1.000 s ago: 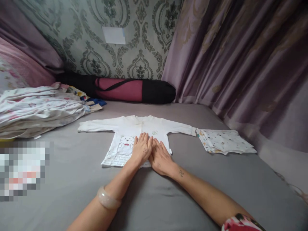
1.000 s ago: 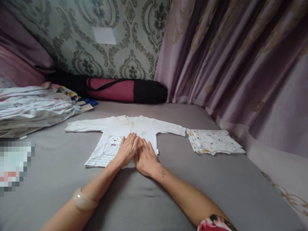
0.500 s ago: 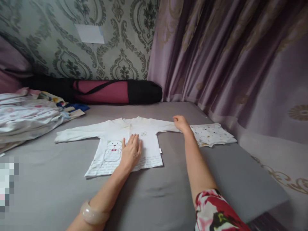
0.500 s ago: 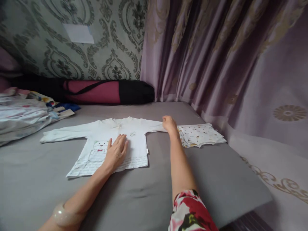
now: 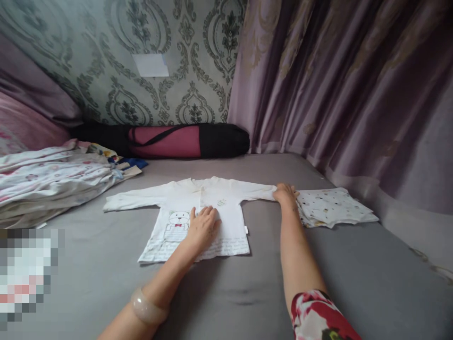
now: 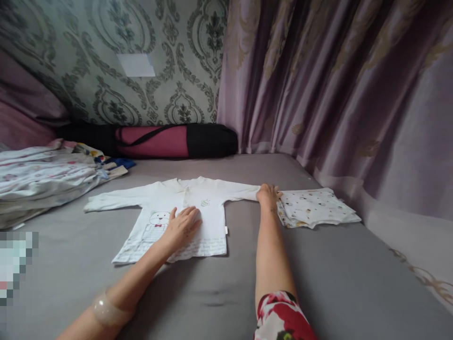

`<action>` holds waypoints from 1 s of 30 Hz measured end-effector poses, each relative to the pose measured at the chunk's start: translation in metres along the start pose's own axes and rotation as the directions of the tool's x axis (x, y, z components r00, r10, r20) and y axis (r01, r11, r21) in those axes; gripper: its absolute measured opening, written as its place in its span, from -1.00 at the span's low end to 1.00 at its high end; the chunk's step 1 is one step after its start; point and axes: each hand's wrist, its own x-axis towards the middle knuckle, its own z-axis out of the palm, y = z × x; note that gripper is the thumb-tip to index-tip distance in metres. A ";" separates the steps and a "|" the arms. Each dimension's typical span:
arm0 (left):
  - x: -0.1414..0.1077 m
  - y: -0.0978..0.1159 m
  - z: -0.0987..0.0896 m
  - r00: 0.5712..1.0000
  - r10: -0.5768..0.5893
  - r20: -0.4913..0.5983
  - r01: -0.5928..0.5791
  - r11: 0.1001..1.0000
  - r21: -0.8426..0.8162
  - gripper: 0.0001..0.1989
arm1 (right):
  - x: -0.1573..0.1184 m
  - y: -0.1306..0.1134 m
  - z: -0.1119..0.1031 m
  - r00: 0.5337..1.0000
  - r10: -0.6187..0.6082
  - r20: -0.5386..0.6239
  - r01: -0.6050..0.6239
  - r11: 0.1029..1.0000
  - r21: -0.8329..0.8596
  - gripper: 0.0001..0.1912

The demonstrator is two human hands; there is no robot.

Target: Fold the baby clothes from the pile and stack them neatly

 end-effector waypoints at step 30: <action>0.161 -0.015 0.003 0.911 0.137 0.389 -0.121 0.991 -0.065 0.04 | -0.025 -0.063 -0.037 0.995 -0.056 0.085 -0.092 -0.156 0.983 -0.77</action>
